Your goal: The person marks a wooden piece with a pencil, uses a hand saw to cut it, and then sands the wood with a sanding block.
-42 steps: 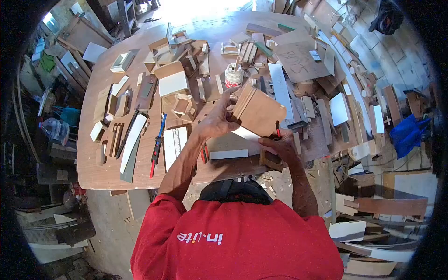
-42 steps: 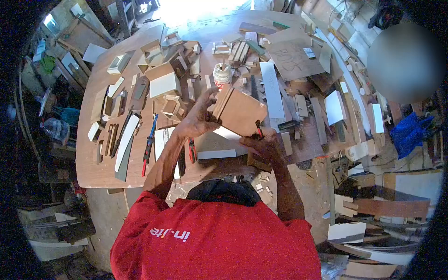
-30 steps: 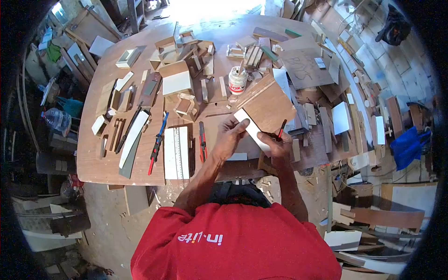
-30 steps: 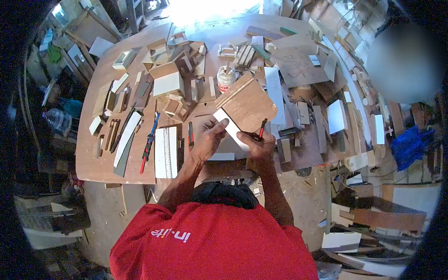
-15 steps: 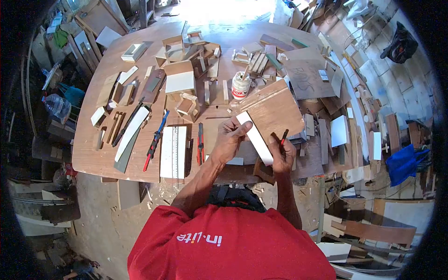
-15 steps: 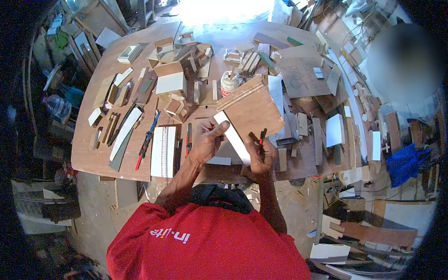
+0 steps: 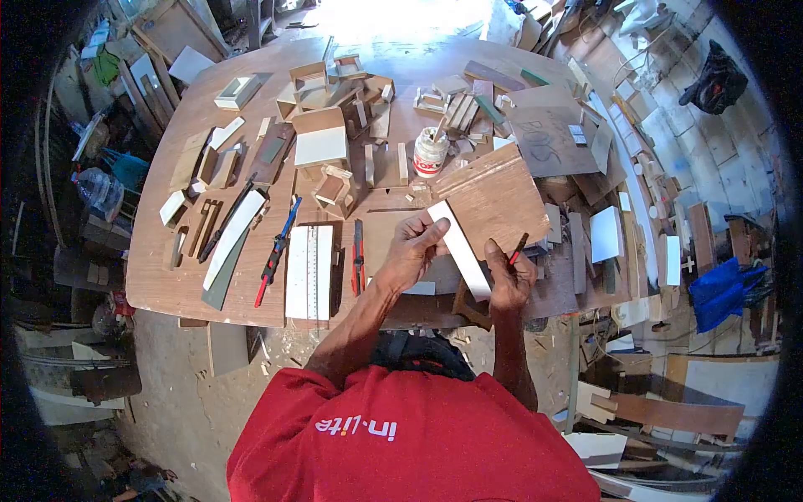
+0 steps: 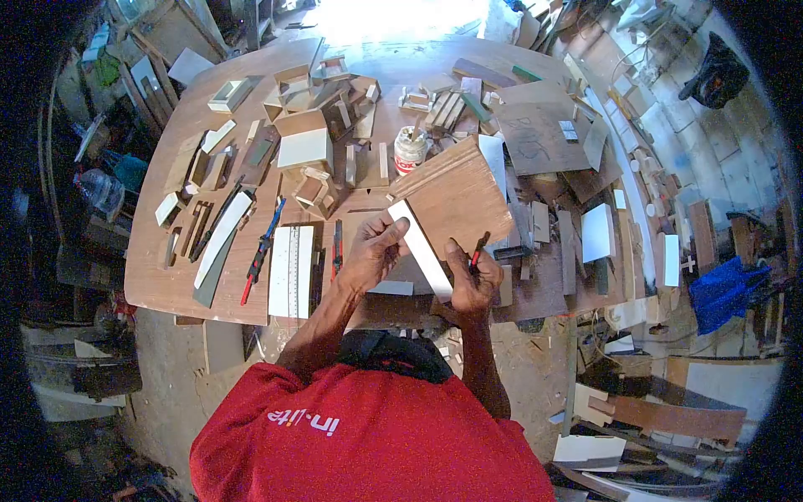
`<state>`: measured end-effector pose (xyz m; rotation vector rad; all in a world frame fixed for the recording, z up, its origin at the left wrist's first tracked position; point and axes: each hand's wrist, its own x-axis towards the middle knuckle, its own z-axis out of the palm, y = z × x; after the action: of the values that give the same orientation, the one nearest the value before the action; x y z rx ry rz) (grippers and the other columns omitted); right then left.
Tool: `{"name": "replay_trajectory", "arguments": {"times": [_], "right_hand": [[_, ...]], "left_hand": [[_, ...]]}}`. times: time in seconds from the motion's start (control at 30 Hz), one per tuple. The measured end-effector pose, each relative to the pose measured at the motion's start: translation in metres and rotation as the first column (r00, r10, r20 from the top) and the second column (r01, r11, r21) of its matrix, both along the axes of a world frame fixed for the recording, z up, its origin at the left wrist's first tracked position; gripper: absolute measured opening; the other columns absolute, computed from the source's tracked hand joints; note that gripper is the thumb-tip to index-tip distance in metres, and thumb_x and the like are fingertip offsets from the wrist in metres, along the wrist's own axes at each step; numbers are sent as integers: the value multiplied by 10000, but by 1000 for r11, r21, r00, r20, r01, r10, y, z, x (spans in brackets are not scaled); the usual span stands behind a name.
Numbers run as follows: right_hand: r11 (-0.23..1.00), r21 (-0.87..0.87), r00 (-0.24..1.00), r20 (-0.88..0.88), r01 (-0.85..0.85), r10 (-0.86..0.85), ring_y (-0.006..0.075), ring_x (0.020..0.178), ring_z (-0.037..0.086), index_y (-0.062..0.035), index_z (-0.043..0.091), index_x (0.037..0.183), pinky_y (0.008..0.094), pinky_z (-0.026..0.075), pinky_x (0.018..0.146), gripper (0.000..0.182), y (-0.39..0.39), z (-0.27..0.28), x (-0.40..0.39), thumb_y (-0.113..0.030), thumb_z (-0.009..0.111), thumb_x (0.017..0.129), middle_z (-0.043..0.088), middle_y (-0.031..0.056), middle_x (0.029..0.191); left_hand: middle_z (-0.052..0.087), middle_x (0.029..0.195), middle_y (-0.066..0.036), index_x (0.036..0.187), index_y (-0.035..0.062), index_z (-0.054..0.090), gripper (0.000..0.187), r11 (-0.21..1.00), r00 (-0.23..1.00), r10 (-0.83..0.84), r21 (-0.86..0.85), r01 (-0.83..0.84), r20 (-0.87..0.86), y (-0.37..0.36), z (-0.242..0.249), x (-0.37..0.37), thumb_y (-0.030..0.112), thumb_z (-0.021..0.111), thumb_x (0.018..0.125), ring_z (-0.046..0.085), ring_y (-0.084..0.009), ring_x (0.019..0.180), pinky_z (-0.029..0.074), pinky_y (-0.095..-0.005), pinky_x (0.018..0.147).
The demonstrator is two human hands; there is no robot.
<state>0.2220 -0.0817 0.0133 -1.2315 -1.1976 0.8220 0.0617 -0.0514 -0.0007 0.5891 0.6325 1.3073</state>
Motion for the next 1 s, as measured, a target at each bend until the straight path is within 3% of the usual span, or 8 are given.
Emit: {"name": "replay_trajectory", "arguments": {"times": [0.1, 0.17, 0.3, 0.37, 0.47, 0.57, 0.87, 1.0], "right_hand": [[997, 69, 999, -11, 47, -46, 118, 749, 589, 46, 698, 858, 288, 462, 715, 163, 1, -7, -1, -116, 704, 861, 686, 73, 813], [992, -101, 997, -10, 75, -77, 118, 729, 581, 32, 704, 862, 286, 455, 700, 159, -1, -12, 4, -126, 722, 850, 679, 69, 793], [995, -77, 989, -128, 59, -68, 103, 689, 547, 12, 698, 808, 285, 435, 664, 165, -4, -6, -4, -143, 737, 844, 653, 40, 744], [983, -123, 984, -91, 139, -150, 80, 640, 493, 3, 670, 748, 279, 398, 610, 201, -3, -19, -2, -158, 742, 844, 602, -12, 682], [996, -67, 991, -116, 65, -73, 65, 598, 442, -8, 637, 705, 270, 365, 571, 238, -2, -22, -2, -169, 745, 843, 549, -46, 635], [993, -96, 998, 11, 62, -61, 61, 576, 424, -13, 625, 703, 265, 346, 547, 243, -7, -15, -3, -171, 736, 851, 526, -54, 616], [996, -91, 994, -107, 0, -10, 69, 579, 427, 13, 622, 748, 279, 338, 537, 226, -8, -18, -12, -156, 698, 876, 531, -42, 624], [990, -141, 1000, -17, 11, -13, 72, 598, 457, 20, 643, 772, 278, 362, 552, 202, -7, -26, -6, -147, 704, 868, 559, -32, 642]], "left_hand": [[661, 891, -5, 1109, 24, 618, 236, 998, 999, -50, 42, 49, 7, -1, -3, -8, 189, 617, 940, 591, -29, 665, 504, -154, 594], [657, 877, 0, 1111, 23, 617, 241, 998, 998, -45, 46, 43, 41, -4, 1, -10, 193, 618, 940, 589, -32, 670, 504, -162, 605], [647, 879, 5, 1140, 11, 606, 273, 998, 1000, -19, 62, 18, 17, -6, -4, -13, 198, 616, 942, 588, -39, 712, 510, -186, 655], [644, 894, 2, 1153, 8, 602, 289, 999, 999, -16, 43, 15, 33, -6, -1, -13, 204, 617, 942, 579, -37, 714, 501, -186, 644], [639, 924, -5, 1176, 0, 593, 317, 1000, 998, 2, -9, -2, 57, -8, 10, -12, 213, 618, 943, 562, -35, 710, 484, -187, 623], [637, 919, -5, 1181, -5, 592, 329, 1000, 998, 2, -25, 0, 63, -6, -5, -14, 221, 617, 943, 546, -36, 685, 463, -184, 592], [631, 837, 19, 1140, 9, 615, 283, 1000, 999, -22, -17, 23, 46, -8, -6, -20, 221, 599, 954, 536, -32, 639, 447, -167, 546], [624, 857, 26, 1153, 37, 589, 265, 1000, 999, -8, 3, 8, 50, -6, -16, -20, 217, 592, 958, 533, -29, 643, 457, -179, 560]]}}
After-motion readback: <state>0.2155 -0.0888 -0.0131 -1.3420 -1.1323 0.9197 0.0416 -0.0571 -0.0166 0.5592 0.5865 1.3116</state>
